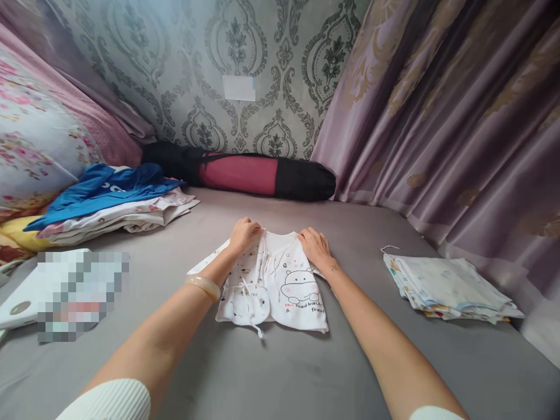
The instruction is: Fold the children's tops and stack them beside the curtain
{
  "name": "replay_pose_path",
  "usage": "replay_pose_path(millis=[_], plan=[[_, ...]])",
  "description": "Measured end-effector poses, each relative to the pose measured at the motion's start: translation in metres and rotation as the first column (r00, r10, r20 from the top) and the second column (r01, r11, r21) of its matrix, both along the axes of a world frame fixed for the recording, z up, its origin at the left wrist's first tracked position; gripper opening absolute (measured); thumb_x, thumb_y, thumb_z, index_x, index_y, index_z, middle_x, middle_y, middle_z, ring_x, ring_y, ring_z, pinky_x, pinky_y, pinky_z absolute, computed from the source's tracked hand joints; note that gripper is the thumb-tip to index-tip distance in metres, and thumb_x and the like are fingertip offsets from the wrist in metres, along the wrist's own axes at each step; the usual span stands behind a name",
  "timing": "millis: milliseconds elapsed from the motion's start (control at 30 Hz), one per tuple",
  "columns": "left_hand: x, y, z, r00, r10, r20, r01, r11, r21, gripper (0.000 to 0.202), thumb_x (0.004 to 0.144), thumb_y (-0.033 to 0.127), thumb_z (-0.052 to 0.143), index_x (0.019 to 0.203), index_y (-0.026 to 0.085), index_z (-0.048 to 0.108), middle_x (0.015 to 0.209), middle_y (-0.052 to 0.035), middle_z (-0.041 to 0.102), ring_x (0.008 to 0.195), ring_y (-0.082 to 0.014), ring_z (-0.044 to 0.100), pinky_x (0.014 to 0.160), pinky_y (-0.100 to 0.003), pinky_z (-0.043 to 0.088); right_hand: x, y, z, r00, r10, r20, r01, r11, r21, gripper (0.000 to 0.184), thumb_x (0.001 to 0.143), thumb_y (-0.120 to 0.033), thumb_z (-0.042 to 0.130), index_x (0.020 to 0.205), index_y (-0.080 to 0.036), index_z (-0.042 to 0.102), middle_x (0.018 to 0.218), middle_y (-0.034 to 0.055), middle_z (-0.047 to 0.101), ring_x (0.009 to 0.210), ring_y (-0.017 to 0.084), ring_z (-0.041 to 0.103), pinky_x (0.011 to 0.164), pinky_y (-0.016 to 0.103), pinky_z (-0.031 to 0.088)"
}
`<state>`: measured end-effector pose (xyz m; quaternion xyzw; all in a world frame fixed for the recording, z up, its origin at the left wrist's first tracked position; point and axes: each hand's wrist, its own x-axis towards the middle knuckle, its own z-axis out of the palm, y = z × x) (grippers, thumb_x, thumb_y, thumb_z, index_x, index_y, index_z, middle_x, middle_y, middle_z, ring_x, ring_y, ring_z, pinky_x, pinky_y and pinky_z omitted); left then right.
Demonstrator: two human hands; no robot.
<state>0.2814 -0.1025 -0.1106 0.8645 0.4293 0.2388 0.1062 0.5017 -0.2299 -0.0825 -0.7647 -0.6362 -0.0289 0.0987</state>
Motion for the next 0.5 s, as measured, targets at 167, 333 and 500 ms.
replay_pose_path(millis=[167, 333, 500], plan=[[0.007, 0.016, -0.004, 1.000, -0.005, -0.020, 0.006, 1.000, 0.024, 0.036, 0.090, 0.043, 0.047, 0.095, 0.020, 0.074, 0.089, -0.0096, 0.059, 0.088, -0.0236, 0.055, 0.082, -0.034, 0.042, 0.006, 0.015, -0.004, 0.999, 0.005, 0.043, -0.004, 1.000, -0.007, 0.029, 0.101, -0.031, 0.037, 0.101, -0.020, 0.063, 0.108, 0.0102, 0.065, 0.098, 0.021, 0.059, 0.085, 0.032, 0.034], [0.012, 0.028, -0.005, 0.999, -0.011, -0.038, 0.013, 0.999, 0.052, 0.036, 0.091, 0.043, 0.047, 0.095, 0.019, 0.074, 0.088, -0.0097, 0.059, 0.088, -0.0238, 0.055, 0.082, -0.034, 0.041, 0.011, 0.029, -0.006, 0.998, 0.003, 0.059, -0.002, 1.000, -0.019, 0.030, 0.102, -0.031, 0.036, 0.102, -0.020, 0.063, 0.110, 0.0101, 0.065, 0.099, 0.022, 0.058, 0.087, 0.033, 0.033], [0.017, 0.036, -0.002, 0.997, -0.005, -0.073, 0.011, 0.997, 0.078, 0.034, 0.090, 0.041, 0.048, 0.094, 0.020, 0.074, 0.088, -0.0102, 0.059, 0.088, -0.0242, 0.055, 0.082, -0.034, 0.041, 0.015, 0.039, -0.007, 0.997, 0.000, 0.076, 0.001, 1.000, -0.019, 0.031, 0.101, -0.031, 0.035, 0.103, -0.019, 0.063, 0.110, 0.0113, 0.065, 0.100, 0.023, 0.058, 0.089, 0.035, 0.034]])
